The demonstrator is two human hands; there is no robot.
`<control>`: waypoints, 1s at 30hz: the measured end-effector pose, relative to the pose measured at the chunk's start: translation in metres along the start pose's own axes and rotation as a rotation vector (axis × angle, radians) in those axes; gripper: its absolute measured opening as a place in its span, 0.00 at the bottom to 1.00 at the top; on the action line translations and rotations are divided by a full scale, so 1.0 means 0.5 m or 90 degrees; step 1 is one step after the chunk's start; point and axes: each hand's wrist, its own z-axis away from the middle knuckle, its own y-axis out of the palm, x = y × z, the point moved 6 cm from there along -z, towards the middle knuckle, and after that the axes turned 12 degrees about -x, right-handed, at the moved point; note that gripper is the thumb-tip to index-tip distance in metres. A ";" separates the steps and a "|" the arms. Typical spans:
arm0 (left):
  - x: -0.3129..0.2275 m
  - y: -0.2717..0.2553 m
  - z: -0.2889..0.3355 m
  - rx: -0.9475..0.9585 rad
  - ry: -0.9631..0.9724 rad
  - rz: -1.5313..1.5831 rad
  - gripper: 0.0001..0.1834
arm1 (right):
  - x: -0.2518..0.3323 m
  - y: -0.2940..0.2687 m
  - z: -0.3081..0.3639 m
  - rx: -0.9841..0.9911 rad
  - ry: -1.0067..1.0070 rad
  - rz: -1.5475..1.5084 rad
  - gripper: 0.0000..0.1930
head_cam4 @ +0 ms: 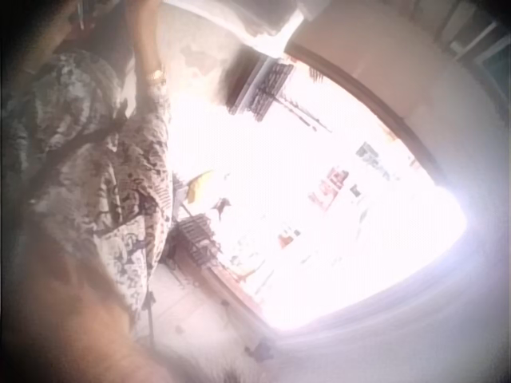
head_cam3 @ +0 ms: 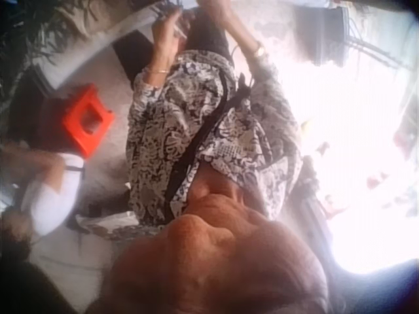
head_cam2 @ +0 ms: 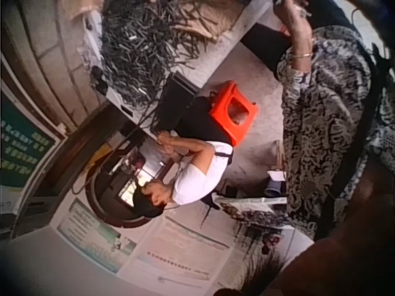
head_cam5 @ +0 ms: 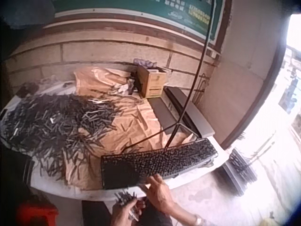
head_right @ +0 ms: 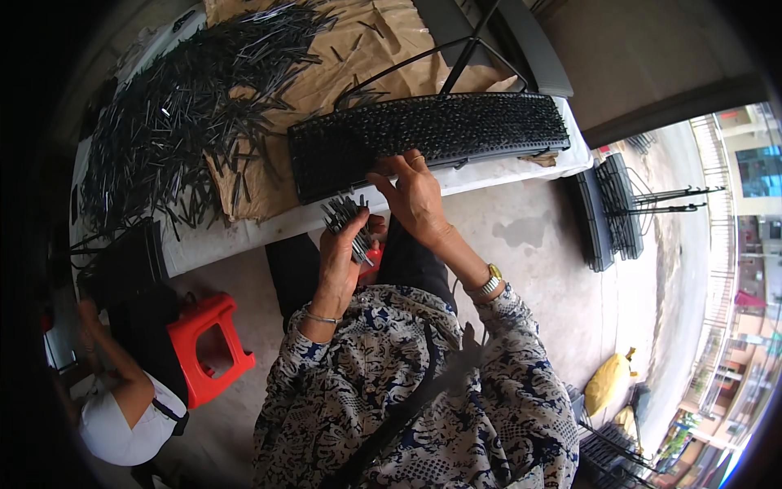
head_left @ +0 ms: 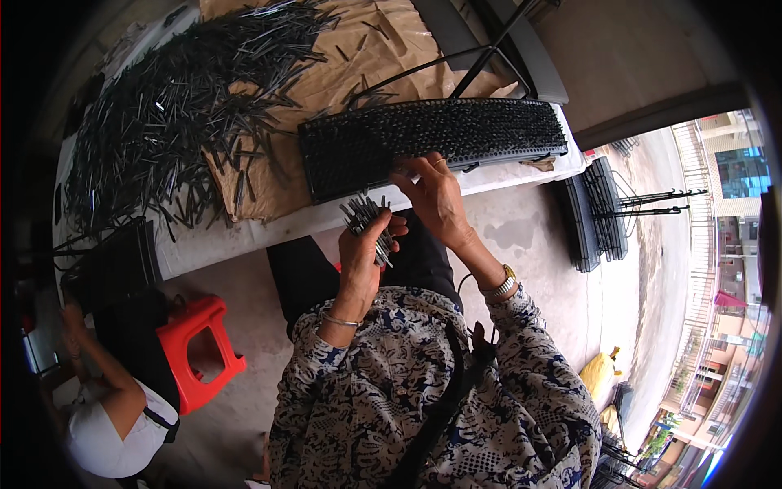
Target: The person sorts small metal parts by hand, inserting them into a plastic grid tray.
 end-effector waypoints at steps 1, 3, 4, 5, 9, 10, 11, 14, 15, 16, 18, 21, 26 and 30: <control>0.003 -0.005 -0.004 0.004 -0.001 0.004 0.11 | -0.001 -0.007 0.005 0.001 -0.001 -0.001 0.06; 0.006 -0.001 -0.006 0.015 -0.005 0.006 0.11 | -0.015 0.026 0.036 0.298 0.137 -0.187 0.05; 0.009 0.001 -0.005 0.017 -0.001 0.008 0.11 | -0.015 0.024 0.040 0.296 0.137 -0.186 0.05; 0.009 0.001 -0.004 0.017 0.004 0.010 0.11 | -0.020 0.026 0.048 0.304 0.185 -0.220 0.05; 0.008 -0.005 -0.009 0.007 0.004 -0.006 0.11 | -0.003 -0.003 0.012 0.092 0.062 -0.154 0.02; 0.008 -0.008 -0.008 -0.017 0.002 -0.008 0.11 | -0.002 0.002 0.004 0.093 0.062 -0.155 0.02; 0.006 -0.008 -0.007 -0.038 -0.002 -0.011 0.11 | 0.002 -0.008 -0.012 0.014 0.013 -0.121 0.02; -0.003 0.005 -0.001 -0.006 -0.001 -0.017 0.10 | 0.010 -0.009 -0.045 -0.090 -0.045 -0.085 0.02; -0.003 0.004 -0.003 -0.007 -0.001 -0.017 0.10 | 0.006 -0.002 -0.053 -0.123 -0.090 -0.054 0.03; 0.000 0.006 -0.006 0.008 -0.007 -0.001 0.10 | 0.006 0.003 -0.057 -0.156 -0.135 -0.023 0.03; -0.002 0.006 -0.006 0.019 -0.013 0.017 0.10 | 0.000 0.018 -0.064 -0.148 -0.132 -0.016 0.03; -0.003 0.002 -0.006 0.008 -0.028 0.024 0.09 | -0.003 0.024 -0.067 -0.130 -0.112 -0.002 0.03; -0.012 0.008 -0.004 0.012 -0.014 0.048 0.08 | -0.004 0.027 -0.062 -0.118 -0.088 0.015 0.02; -0.008 0.006 -0.007 0.017 -0.007 0.036 0.08 | -0.012 0.047 -0.054 -0.061 -0.119 0.089 0.03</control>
